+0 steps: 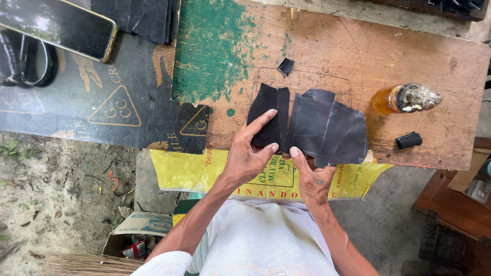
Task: The person aligns and folds black leather pieces on a wooden workbench, then picks up a larger pre-cut leather piece and aligns it with the smaller pieces. The person continues to fold and arrange the leather parts by hand.
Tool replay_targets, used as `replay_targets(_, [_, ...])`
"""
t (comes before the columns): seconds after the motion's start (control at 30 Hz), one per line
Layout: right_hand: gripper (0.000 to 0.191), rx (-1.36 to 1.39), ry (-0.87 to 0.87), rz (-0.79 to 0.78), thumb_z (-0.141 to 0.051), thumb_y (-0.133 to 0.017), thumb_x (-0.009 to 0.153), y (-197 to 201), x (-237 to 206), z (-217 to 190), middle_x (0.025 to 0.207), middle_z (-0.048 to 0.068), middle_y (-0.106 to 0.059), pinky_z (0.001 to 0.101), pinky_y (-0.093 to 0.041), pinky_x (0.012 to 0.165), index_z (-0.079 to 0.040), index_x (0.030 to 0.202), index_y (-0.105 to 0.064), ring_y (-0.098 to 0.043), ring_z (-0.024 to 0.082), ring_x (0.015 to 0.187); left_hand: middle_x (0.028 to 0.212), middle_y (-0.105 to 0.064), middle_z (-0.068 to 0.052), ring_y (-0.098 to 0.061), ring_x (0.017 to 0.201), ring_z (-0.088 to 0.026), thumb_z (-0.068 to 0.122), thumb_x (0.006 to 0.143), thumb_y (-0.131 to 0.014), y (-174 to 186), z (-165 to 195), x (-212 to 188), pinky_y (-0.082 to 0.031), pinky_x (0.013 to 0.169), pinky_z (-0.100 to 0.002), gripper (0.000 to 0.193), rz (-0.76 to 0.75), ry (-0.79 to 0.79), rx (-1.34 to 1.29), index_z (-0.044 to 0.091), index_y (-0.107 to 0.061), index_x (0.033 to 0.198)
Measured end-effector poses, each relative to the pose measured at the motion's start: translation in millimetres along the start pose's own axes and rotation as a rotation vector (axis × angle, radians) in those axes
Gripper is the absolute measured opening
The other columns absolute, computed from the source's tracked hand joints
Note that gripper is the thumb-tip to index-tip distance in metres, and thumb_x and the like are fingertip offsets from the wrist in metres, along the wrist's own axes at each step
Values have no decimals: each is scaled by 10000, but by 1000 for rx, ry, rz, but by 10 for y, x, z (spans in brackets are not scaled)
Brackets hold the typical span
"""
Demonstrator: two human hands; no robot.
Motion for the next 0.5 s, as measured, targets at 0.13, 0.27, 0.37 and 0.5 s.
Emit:
replay_targets(0.13, [160,49,-34,5,-33,-779,893,-37,17,-19,896,70,-753,275,-591,721,-17,1032,-702,-720,138,744,1344,-617,-153,-656,1167,-177,-46,842,-737,-7,4,6,-590,956,-275,669,17,-10,36,27,-529,1474])
replay_targets(0.27, [207,288,-36,-26,6,-782,863,-95,29,-44,911,61,-734,287,-604,725,-30,1042,-684,-714,145,749,1323,-624,-149,-670,1129,-170,-15,808,-760,-41,2,6,-610,933,-278,683,76,64,5,23,-539,1453])
replay_targets(0.37, [184,194,-30,9,34,-774,872,-110,15,-63,896,79,-734,287,-603,716,-6,1028,-686,-714,154,730,1331,-610,-149,-663,1145,-173,7,798,-770,-57,3,-16,-610,941,-281,699,107,58,25,23,-533,1456])
replay_targets(0.5, [165,98,-16,57,57,-757,879,-122,-20,-70,898,85,-737,287,-594,694,17,1025,-690,-714,158,715,1336,-618,-174,-647,1196,-211,10,810,-797,-60,-1,-64,-543,1013,-301,712,129,-60,156,0,-537,1473])
Point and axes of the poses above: each hand's wrist, its own x-axis towards the middle knuckle, its own y-axis out of the back of the hand, z = x × y, the point moved 1 cm from there along x, towards the middle knuckle
